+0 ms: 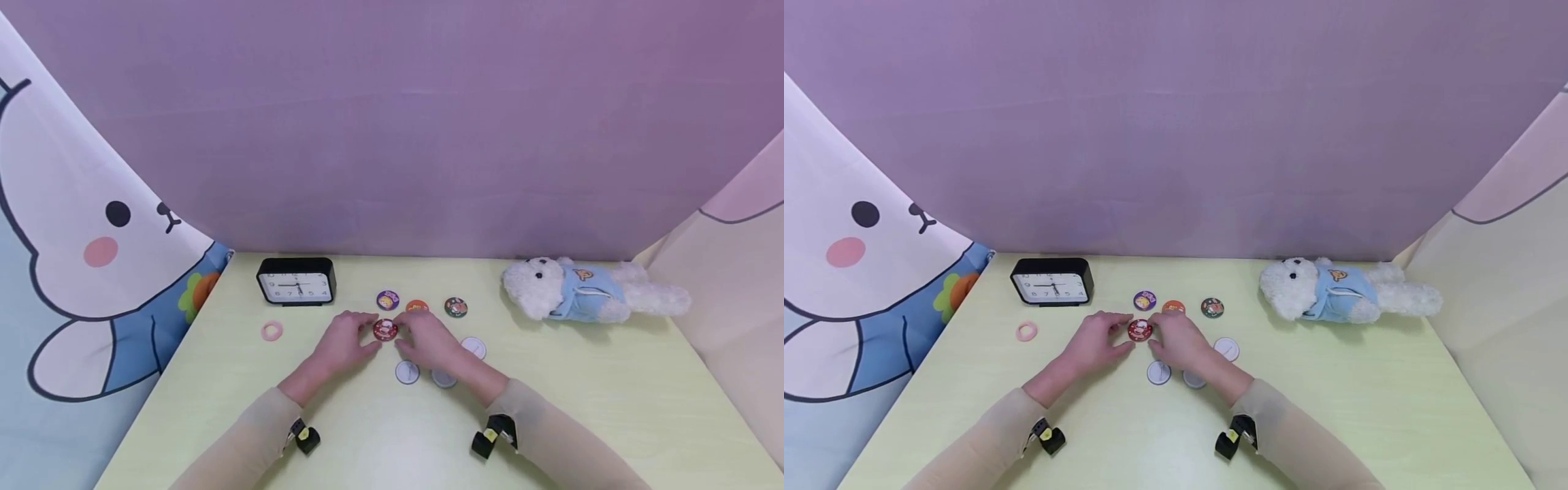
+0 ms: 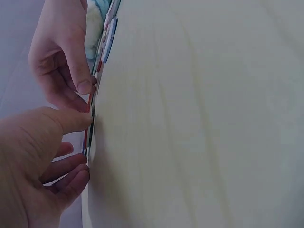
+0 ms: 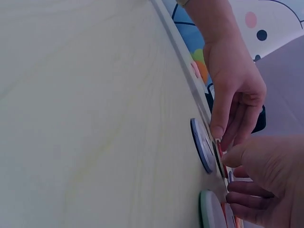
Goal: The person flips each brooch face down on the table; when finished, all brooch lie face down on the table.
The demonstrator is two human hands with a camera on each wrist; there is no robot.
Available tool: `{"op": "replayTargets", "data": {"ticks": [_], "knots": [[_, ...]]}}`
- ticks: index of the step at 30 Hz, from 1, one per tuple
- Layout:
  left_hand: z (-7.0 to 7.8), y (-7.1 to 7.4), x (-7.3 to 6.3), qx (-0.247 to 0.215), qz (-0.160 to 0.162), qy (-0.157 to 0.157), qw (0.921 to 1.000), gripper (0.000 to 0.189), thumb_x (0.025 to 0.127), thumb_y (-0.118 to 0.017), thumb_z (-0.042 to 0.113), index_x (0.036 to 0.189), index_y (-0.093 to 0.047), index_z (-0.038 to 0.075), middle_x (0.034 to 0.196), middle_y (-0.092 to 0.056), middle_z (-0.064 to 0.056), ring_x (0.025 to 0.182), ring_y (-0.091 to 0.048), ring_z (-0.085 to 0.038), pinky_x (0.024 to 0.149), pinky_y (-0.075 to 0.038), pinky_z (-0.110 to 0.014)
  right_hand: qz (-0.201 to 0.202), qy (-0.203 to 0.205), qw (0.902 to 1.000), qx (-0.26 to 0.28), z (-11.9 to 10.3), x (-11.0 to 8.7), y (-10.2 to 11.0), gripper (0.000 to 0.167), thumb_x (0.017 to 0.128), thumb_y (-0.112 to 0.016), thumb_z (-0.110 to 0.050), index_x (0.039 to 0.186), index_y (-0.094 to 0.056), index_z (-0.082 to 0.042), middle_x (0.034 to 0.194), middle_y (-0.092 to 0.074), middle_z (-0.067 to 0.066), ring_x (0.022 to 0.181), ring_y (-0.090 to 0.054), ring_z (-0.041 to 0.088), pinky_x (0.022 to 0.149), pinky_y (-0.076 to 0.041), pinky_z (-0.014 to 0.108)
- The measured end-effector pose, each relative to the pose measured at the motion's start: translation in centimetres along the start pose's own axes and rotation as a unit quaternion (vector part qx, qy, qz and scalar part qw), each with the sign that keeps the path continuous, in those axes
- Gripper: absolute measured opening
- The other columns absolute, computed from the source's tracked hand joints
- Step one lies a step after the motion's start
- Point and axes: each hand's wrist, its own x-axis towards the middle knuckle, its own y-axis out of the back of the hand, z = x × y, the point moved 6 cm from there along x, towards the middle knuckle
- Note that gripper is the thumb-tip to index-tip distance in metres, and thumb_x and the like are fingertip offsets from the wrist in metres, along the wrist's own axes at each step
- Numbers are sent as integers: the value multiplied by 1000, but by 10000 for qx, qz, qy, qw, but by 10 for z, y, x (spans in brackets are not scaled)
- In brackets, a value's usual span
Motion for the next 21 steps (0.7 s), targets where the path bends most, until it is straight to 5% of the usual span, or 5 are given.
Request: {"op": "replayTargets", "data": {"ticks": [11, 21], "knots": [[5, -8, 5, -334, 170, 19, 9993, 42, 89, -87, 16, 127, -75, 4, 112, -80, -12, 91, -69, -19, 86, -63, -37, 466, -9, 9988, 114, -2, 2, -2, 35, 88, -85, -11, 120, -73, -4, 111, -76, 9, 105, -69, 25, 97, -61, 42], [18, 8, 3, -675, 982, -306, 9924, 43, 88, -87, 13, 128, -75, 2, 114, -80, -17, 93, -78, -25, 86, -66, -36, 1037, -46, 9916, 768, 3, -4, 21, 29, 87, -85, -10, 115, -75, -8, 107, -74, 8, 94, -70, 27, 82, -62, 33]]}}
